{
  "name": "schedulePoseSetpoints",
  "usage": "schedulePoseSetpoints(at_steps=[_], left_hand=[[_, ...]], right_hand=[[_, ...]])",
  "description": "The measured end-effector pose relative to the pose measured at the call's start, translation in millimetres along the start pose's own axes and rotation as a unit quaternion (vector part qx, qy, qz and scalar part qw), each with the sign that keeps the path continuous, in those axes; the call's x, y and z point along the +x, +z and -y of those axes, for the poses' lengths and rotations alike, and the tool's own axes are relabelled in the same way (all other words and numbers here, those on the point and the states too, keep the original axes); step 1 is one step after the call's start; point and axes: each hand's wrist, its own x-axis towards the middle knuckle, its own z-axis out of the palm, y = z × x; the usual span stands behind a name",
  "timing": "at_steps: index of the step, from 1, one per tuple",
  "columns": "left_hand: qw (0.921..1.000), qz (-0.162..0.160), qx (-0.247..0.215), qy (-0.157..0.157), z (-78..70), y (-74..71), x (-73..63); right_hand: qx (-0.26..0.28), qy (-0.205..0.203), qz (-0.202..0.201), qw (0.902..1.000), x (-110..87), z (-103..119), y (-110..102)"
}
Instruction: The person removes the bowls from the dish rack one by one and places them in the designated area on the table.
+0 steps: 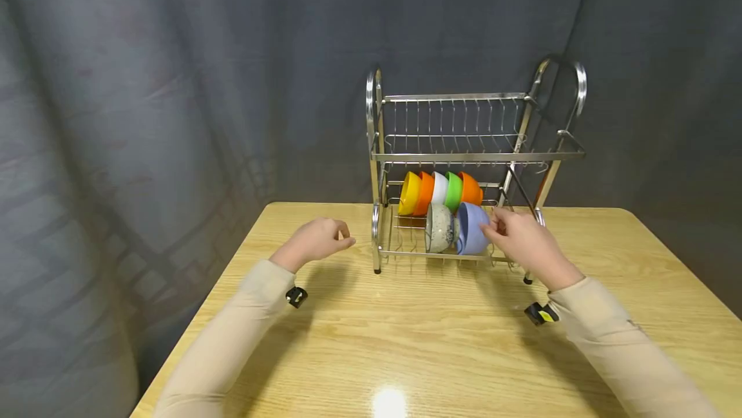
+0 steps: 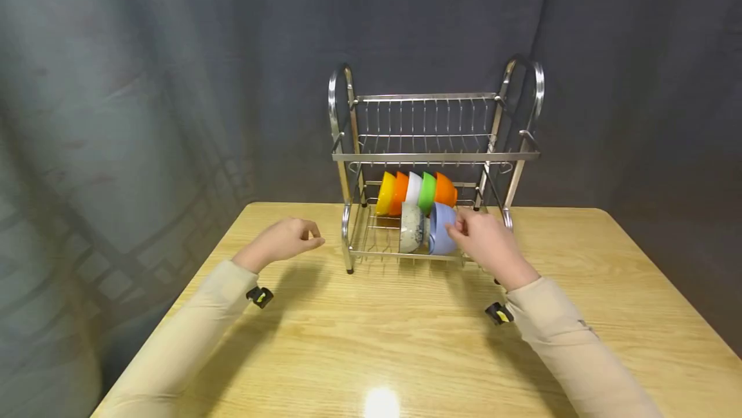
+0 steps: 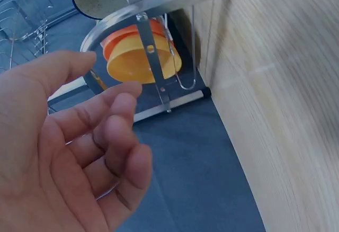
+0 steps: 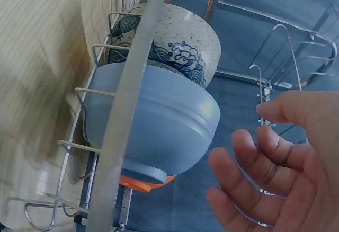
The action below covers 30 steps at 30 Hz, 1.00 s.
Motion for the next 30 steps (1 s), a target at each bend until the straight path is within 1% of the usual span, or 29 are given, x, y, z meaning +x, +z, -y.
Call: schedulePoseSetpoints(at_steps=[1,2,3,4,5,6,7,8,9,10,11,12,13,14,15,16,17,20,21,22,26,30], left_hand=[[0.9999,-0.004,-0.016,-0.001,-1.3,0.6,1.9],[0.9991,-0.008,-0.042,-0.001,-2.8,1.0,4.4],[0.9970,-0.015,-0.076,-0.003,-4.8,1.1,7.3],[0.9928,-0.022,-0.117,-0.006,-7.3,1.2,10.6],[0.9854,-0.028,-0.168,-0.013,-10.1,1.7,14.2],[0.9743,-0.034,-0.222,-0.021,-13.2,2.5,17.9],[0.9594,-0.039,-0.277,-0.032,-16.3,4.0,21.8],[0.9416,-0.042,-0.330,-0.051,-19.7,5.5,25.7],[0.9223,-0.047,-0.377,-0.072,-23.2,7.2,29.8],[0.9010,-0.051,-0.421,-0.093,-26.2,9.4,33.8],[0.8798,-0.056,-0.458,-0.113,-28.7,11.9,37.6],[0.8608,-0.062,-0.488,-0.132,-30.9,14.3,41.4],[0.8458,-0.068,-0.508,-0.146,-32.5,16.9,45.0],[0.8330,-0.074,-0.525,-0.158,-33.9,19.2,48.5],[0.8211,-0.080,-0.541,-0.164,-34.8,21.5,51.4],[0.8104,-0.087,-0.555,-0.168,-35.6,23.6,53.8],[0.8017,-0.093,-0.565,-0.172,-36.2,25.4,55.6],[0.7846,-0.103,-0.584,-0.181,-37.3,28.9,59.6],[0.7799,-0.106,-0.589,-0.182,-37.1,29.7,60.8],[0.7774,-0.108,-0.592,-0.185,-36.9,30.3,61.7],[0.7749,-0.107,-0.594,-0.188,-35.3,31.3,64.6],[0.7741,-0.104,-0.595,-0.188,-34.5,30.8,65.0]], right_hand=[[0.000,0.003,-0.002,1.0000,-1.4,-1,1],[0.001,0.006,-0.003,1.0000,-2.8,-2,1],[0.001,0.009,-0.005,0.9999,-4.0,-3,2],[0.002,0.012,-0.005,0.9999,-5.0,-4,2],[0.003,0.013,-0.007,0.9999,-5.8,-5,2],[0.003,0.013,-0.008,0.9999,-6.4,-6,2],[0.004,0.014,-0.007,0.9999,-7.0,-6,3],[0.005,0.016,-0.006,0.9998,-7.9,-7,3],[0.006,0.018,-0.004,0.9998,-8.6,-7,4],[0.007,0.019,-0.002,0.9998,-9.3,-7,5],[0.008,0.020,-0.001,0.9998,-9.9,-7,6],[0.010,0.022,0.001,0.9997,-10.6,-7,6],[0.011,0.025,0.002,0.9996,-11.2,-7,7],[0.012,0.026,0.000,0.9996,-11.6,-7,8],[0.013,0.026,-0.002,0.9996,-11.7,-7,8],[0.014,0.026,-0.005,0.9995,-11.6,-8,8],[0.014,0.027,-0.008,0.9995,-11.4,-8,8],[0.014,0.027,-0.015,0.9994,-10.1,-9,7],[0.014,0.028,-0.014,0.9994,-9.6,-9,7],[0.014,0.029,-0.013,0.9994,-9.1,-9,7],[0.013,0.047,0.007,0.9988,-6.0,-10,5],[0.024,0.086,0.036,0.9953,1.7,-10,4]])
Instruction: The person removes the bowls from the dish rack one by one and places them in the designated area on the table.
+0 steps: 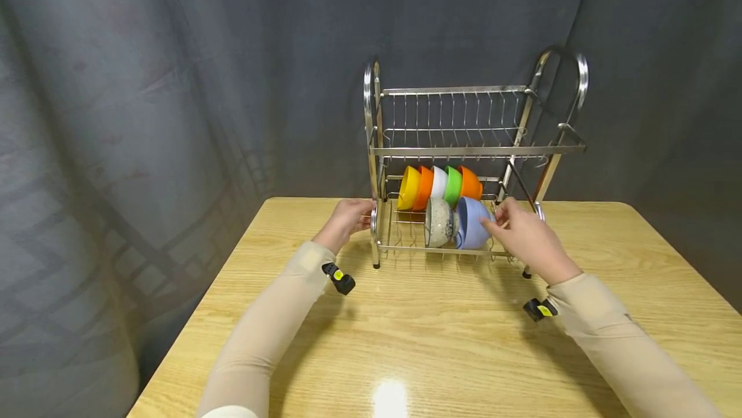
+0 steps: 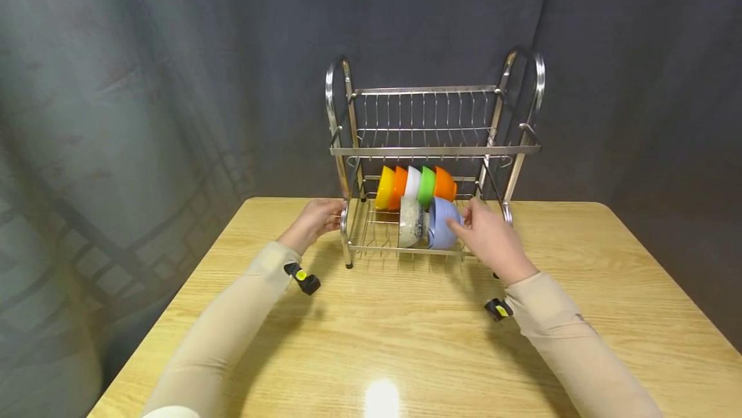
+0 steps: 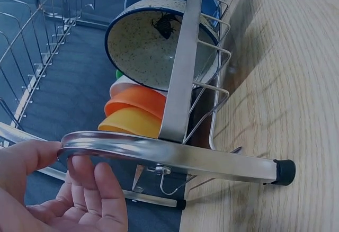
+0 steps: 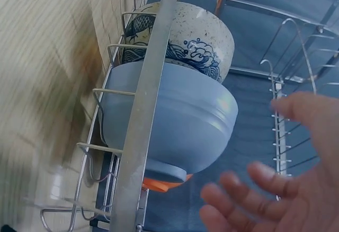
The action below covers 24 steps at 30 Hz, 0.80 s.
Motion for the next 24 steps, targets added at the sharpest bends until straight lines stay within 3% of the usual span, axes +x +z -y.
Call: schedulePoseSetpoints(at_steps=[5,8,11,17,24], left_hand=[[1.0000,0.000,-0.002,0.005,-0.2,-2.4,-0.5],[1.0000,0.001,-0.003,0.004,-0.2,-1.9,-1.3],[1.0000,0.003,-0.001,0.003,0.4,0.0,-2.3],[1.0000,0.002,0.002,0.004,1.1,-0.1,-2.1],[1.0000,0.002,0.001,0.000,0.9,-3.0,1.0]], right_hand=[[0.054,0.035,0.063,0.9960,18.9,3,6],[0.109,0.041,0.109,0.9872,27.7,3,12],[0.147,0.055,0.129,0.9791,29.9,0,18],[0.160,0.087,0.123,0.9755,28.3,-3,24],[0.130,0.089,0.083,0.9841,28.3,-2,23]])
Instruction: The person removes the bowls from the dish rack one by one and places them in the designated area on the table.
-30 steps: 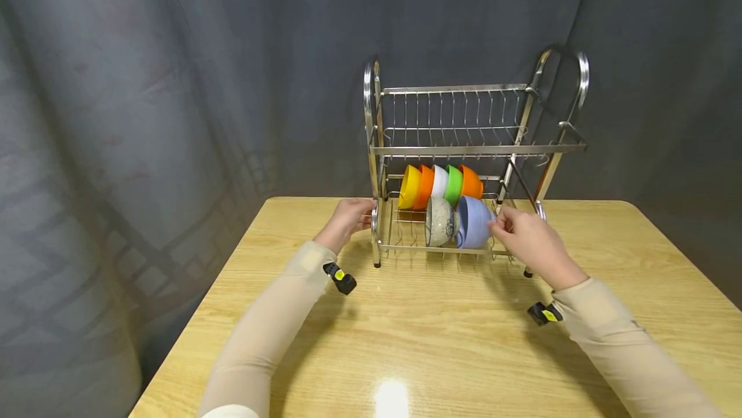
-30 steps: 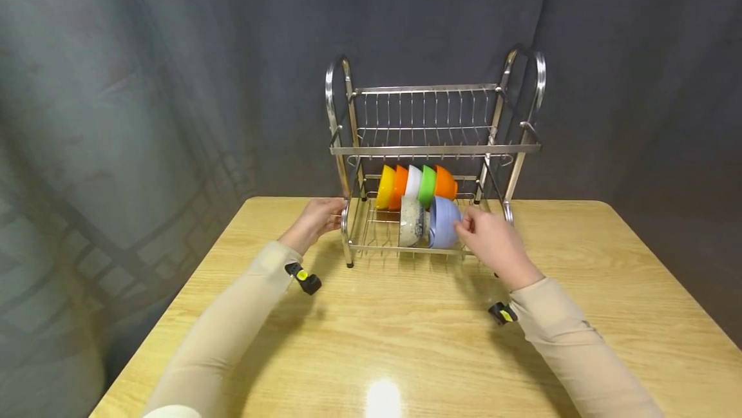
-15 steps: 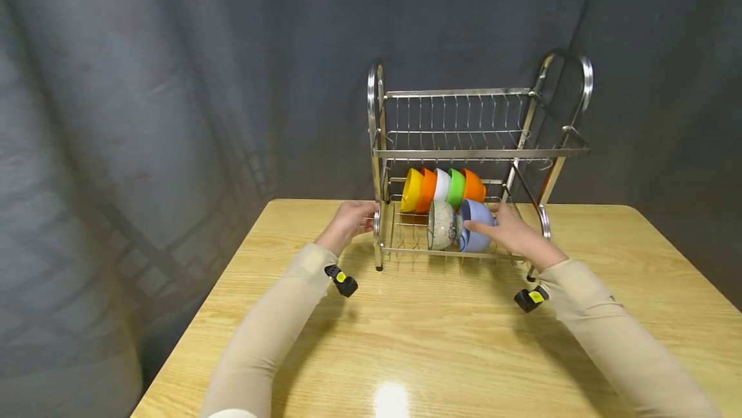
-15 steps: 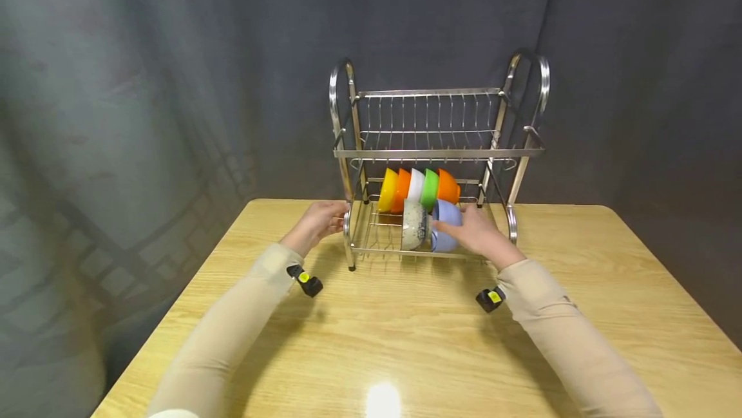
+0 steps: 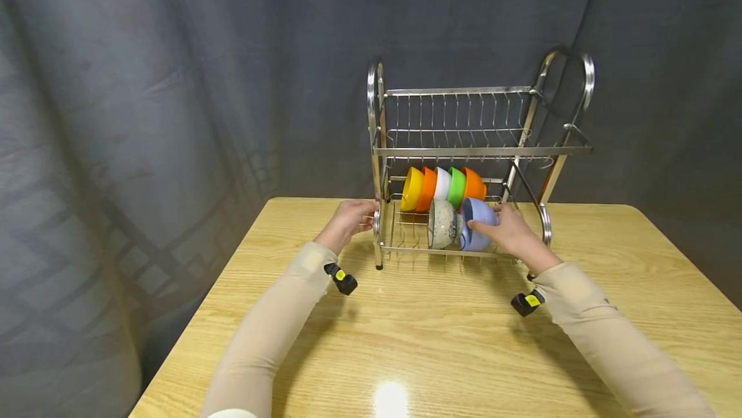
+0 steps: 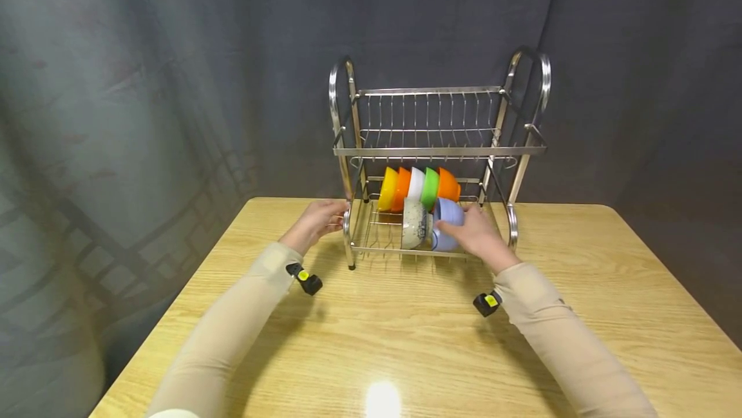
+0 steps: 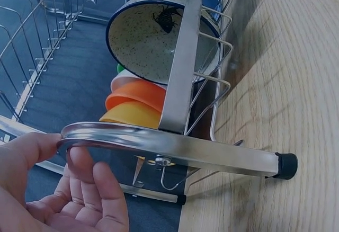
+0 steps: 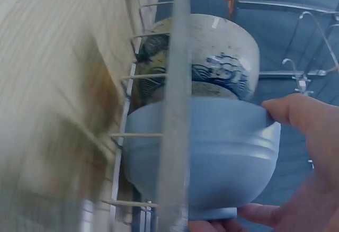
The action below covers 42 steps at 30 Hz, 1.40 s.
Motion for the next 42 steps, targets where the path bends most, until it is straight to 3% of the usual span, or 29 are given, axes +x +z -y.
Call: schedulePoseSetpoints(at_steps=[5,8,11,14,16,17,20,21,22,25,27,30,33,37,39,40,42], left_hand=[[1.0000,0.002,-0.004,0.001,-0.9,1.0,1.1],[1.0000,0.003,-0.004,0.003,-0.4,0.4,1.5],[1.0000,0.004,-0.001,0.004,0.5,-0.9,1.7],[0.9999,0.006,0.006,0.009,0.7,-2.5,1.4],[0.9999,0.008,0.007,0.013,-0.2,-3.6,0.7],[0.9999,0.010,0.007,0.011,-3.2,-3.8,-2.1],[0.9999,0.010,0.007,0.010,-3.8,-4.4,-2.5],[0.9999,0.009,0.008,0.008,-3.8,-4.3,-2.5],[0.9999,0.009,0.009,0.007,-3.4,-4.1,-2.4],[0.9999,0.004,0.013,0.006,1.2,-3.9,1.4],[0.9999,0.003,0.013,0.005,2.0,-3.4,1.7],[0.9998,0.007,0.019,0.003,1.0,-2.8,0.5],[0.9991,0.003,0.038,0.017,-4.5,-3.8,-7.7],[0.9912,-0.058,0.038,0.113,-19.3,-1.5,-31.2],[0.9843,-0.070,0.033,0.159,-27.0,3.7,-47.0],[0.9839,-0.055,0.026,0.168,-29.7,7.0,-54.5],[0.9881,0.010,0.022,0.152,-31.5,14.3,-68.5]], right_hand=[[-0.028,-0.004,-0.060,0.9978,-11.2,6,-16],[-0.013,-0.021,-0.095,0.9952,-23.3,14,-29],[0.049,-0.057,-0.101,0.9920,-37.0,24,-38],[0.176,-0.083,-0.053,0.9794,-51.2,33,-38],[0.294,-0.106,0.018,0.9496,-58.3,33,-33],[0.356,-0.114,0.064,0.9253,-61.0,32,-30],[0.514,-0.106,0.203,0.8269,-66.6,29,-16],[0.544,-0.101,0.242,0.7970,-67.1,27,-10],[0.565,-0.089,0.271,0.7739,-67.6,26,-4],[0.616,-0.044,0.320,0.7181,-67.4,21,14],[0.633,-0.027,0.335,0.6969,-65.8,16,24],[0.647,-0.009,0.345,0.6801,-63.9,10,34],[0.649,-0.001,0.344,0.6789,-62.9,6,40],[0.651,-0.005,0.341,0.6778,-60.9,3,42],[0.655,-0.011,0.339,0.6755,-59.8,2,41],[0.656,-0.016,0.339,0.6738,-59.3,2,41],[0.657,-0.028,0.340,0.6722,-58.5,3,38]])
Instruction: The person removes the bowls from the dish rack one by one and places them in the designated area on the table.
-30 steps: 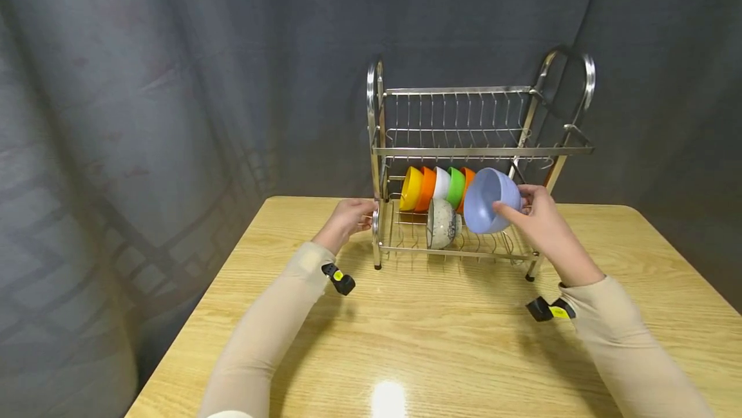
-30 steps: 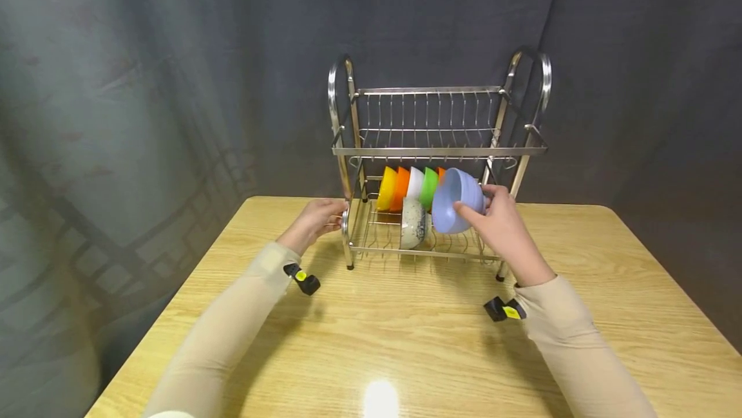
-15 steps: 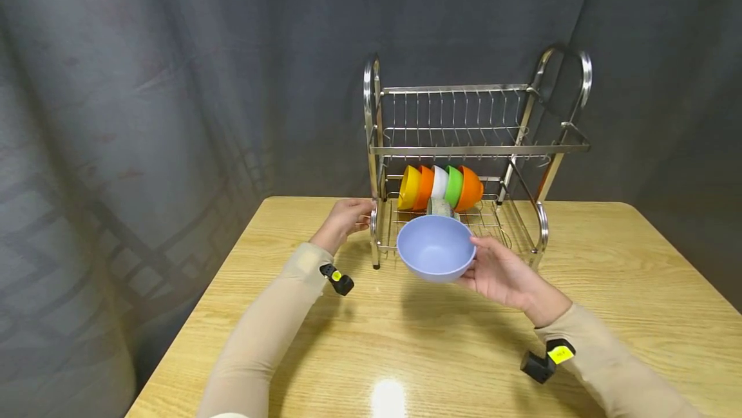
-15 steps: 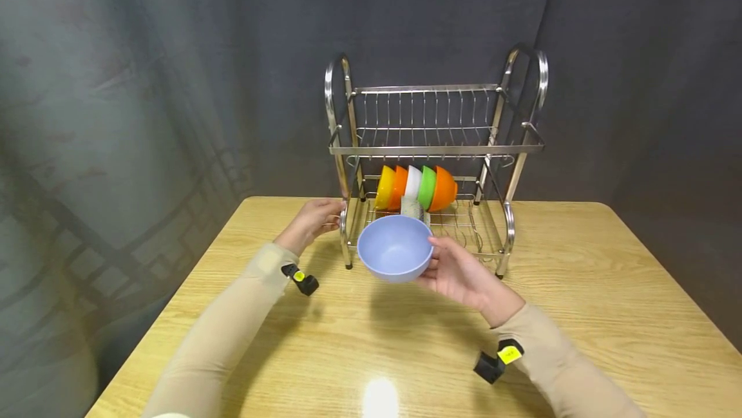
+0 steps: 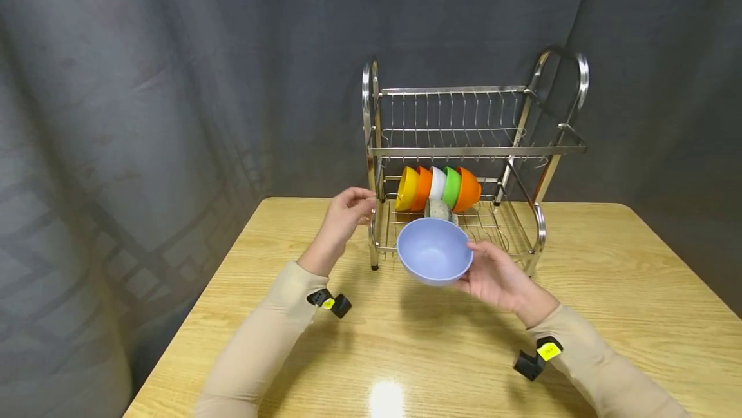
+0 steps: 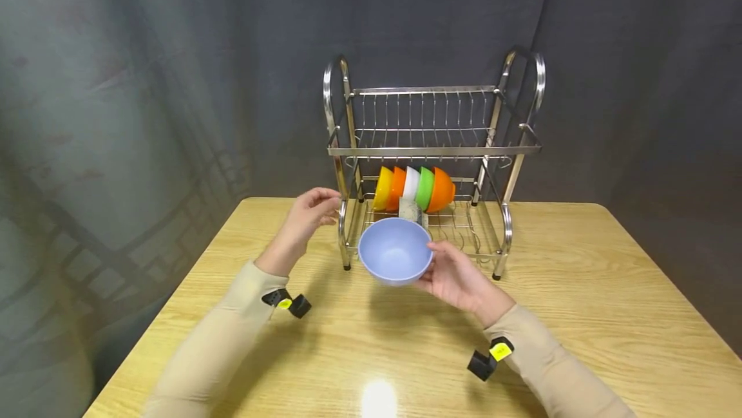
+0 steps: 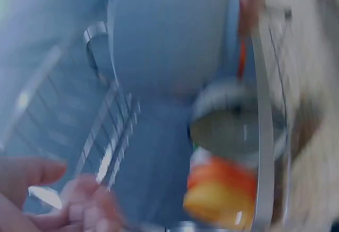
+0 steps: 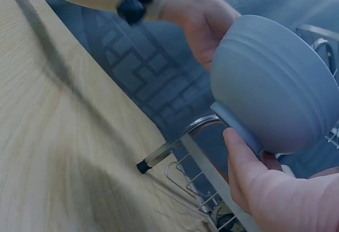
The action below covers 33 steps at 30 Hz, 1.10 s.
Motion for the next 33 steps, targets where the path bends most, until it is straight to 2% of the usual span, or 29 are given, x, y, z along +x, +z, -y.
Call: schedulePoseSetpoints(at_steps=[2,4,7,11,15,17,20,22,23,25,27,29,30,32,33], left_hand=[[0.9951,0.086,-0.010,-0.047,-0.9,7.5,-11.4],[0.9818,0.160,-0.022,-0.100,3.9,13.9,-18.8],[0.9605,0.216,-0.059,-0.165,13.5,20.4,-25.2],[0.9357,0.249,-0.114,-0.223,23.5,22.8,-28.2],[0.9190,0.280,-0.139,-0.240,27.7,22.5,-28.0],[0.9143,0.290,-0.149,-0.240,28.3,22.9,-27.5],[0.9127,0.292,-0.158,-0.238,28.2,23.4,-27.4],[0.9151,0.286,-0.160,-0.235,27.9,23.1,-27.8],[0.9164,0.281,-0.159,-0.236,27.6,22.6,-28.1],[0.9203,0.271,-0.156,-0.235,26.9,20.9,-28.4],[0.9252,0.261,-0.150,-0.231,26.4,18.8,-28.2],[0.9297,0.253,-0.144,-0.225,25.7,16.5,-28.0],[0.9318,0.250,-0.141,-0.222,25.3,15.4,-27.8],[0.9347,0.247,-0.135,-0.217,24.6,13.8,-27.9],[0.9348,0.245,-0.135,-0.218,24.2,13.2,-28.1]], right_hand=[[-0.001,-0.005,0.009,0.9999,-0.3,2,0],[-0.002,-0.010,0.018,0.9998,-0.3,4,0],[-0.003,-0.012,0.024,0.9996,0.0,6,0],[-0.007,-0.011,0.023,0.9997,-0.2,8,1],[-0.010,-0.010,0.025,0.9996,-1.2,8,1],[-0.013,-0.009,0.028,0.9995,-1.4,9,1],[-0.042,0.003,0.038,0.9984,-2.2,13,3],[-0.104,0.012,0.046,0.9935,-5.5,19,5],[-0.149,0.009,0.050,0.9876,-8.6,23,6],[-0.261,-0.017,0.048,0.9641,-17.6,36,9],[-0.374,-0.074,0.009,0.9246,-28.8,51,10],[-0.475,-0.130,-0.078,0.8668,-40.2,67,9],[-0.516,-0.147,-0.129,0.8337,-45.5,75,6],[-0.569,-0.154,-0.236,0.7727,-52.9,87,-1],[-0.580,-0.147,-0.281,0.7507,-54.7,93,-6]])
